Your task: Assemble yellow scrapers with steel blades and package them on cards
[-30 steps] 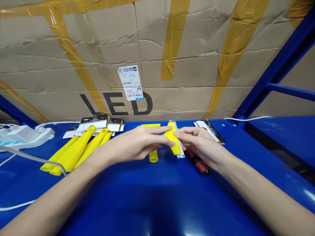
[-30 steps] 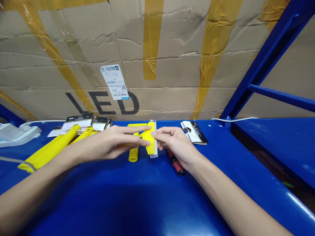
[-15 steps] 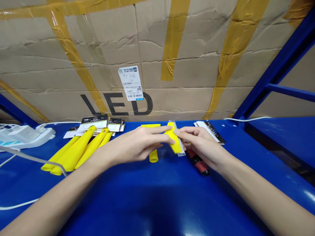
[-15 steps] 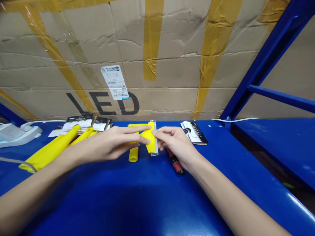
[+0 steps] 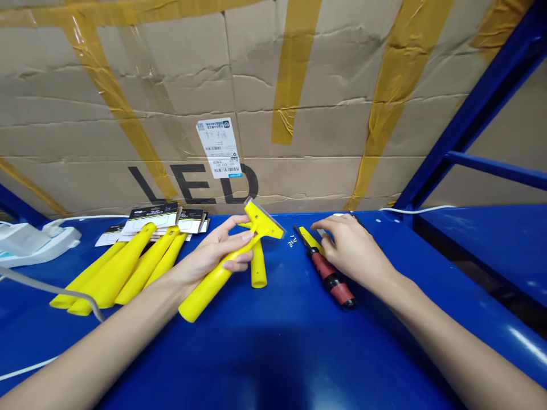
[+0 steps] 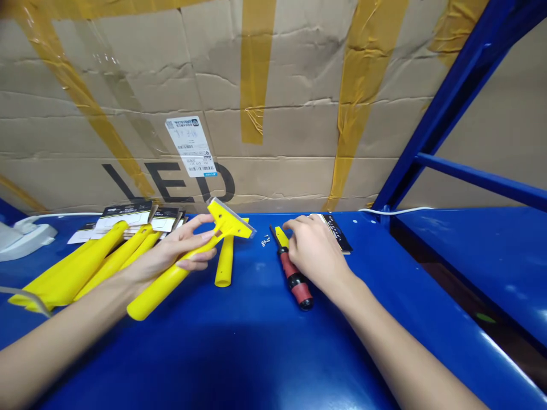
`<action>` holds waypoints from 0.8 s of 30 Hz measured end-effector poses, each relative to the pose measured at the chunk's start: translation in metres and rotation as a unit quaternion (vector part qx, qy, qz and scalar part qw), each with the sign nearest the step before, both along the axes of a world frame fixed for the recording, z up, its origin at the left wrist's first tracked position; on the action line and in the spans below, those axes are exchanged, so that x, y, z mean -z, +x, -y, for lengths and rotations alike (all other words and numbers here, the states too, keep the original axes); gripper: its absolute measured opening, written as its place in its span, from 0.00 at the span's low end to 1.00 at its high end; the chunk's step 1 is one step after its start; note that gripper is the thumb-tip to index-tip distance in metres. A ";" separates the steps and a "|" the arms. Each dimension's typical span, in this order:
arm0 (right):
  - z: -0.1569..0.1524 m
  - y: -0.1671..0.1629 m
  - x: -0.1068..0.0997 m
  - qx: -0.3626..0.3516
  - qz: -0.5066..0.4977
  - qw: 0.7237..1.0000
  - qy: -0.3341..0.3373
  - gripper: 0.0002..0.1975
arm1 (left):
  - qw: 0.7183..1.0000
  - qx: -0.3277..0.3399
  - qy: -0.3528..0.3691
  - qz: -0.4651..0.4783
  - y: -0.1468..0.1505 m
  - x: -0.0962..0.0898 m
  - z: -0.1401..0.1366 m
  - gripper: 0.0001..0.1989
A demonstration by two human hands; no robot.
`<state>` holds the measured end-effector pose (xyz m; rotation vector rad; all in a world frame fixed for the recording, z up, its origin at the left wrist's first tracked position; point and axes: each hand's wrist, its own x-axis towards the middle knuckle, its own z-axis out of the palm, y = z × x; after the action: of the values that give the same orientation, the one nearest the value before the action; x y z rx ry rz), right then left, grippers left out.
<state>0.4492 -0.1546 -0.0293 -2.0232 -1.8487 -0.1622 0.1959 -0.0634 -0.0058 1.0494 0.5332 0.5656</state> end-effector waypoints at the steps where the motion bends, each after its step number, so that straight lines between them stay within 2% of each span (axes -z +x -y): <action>1: 0.000 0.004 0.001 -0.001 0.015 1.000 -0.012 0.19 | 1.000 -0.005 -0.021 0.008 0.000 0.003 0.001 0.19; 6: -0.001 0.017 0.005 -0.032 0.048 0.997 -0.049 0.14 | 0.998 0.003 -0.059 0.029 0.000 0.010 0.005 0.18; 10: 0.000 0.016 0.002 0.051 0.065 0.996 -0.037 0.13 | 0.998 0.023 -0.061 0.024 0.001 0.011 0.009 0.18; 15: 0.002 0.016 0.000 0.101 0.053 0.990 -0.083 0.12 | 0.997 0.045 -0.056 0.022 0.002 0.014 0.012 0.18; 17: 0.001 0.013 -0.001 0.083 0.022 0.995 -0.052 0.11 | 0.998 0.029 -0.049 0.029 0.004 0.014 0.012 0.19; 20: -0.003 0.002 -0.004 -0.006 -0.017 1.000 0.008 0.10 | 0.998 -0.013 -0.040 0.038 0.006 0.015 0.010 0.20; 22: -0.007 -0.009 -0.007 -0.068 0.003 0.998 0.004 0.10 | 0.999 -0.024 -0.037 0.032 0.007 0.016 0.008 0.19; 24: -0.012 -0.019 -0.009 -0.090 0.053 0.994 -0.024 0.11 | 0.999 -0.032 -0.031 0.029 0.006 0.017 0.007 0.18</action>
<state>0.4304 -0.1424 -0.0206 -1.8997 -2.1077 -0.1790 0.2022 -0.0700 -0.0230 0.9568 0.5322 0.6293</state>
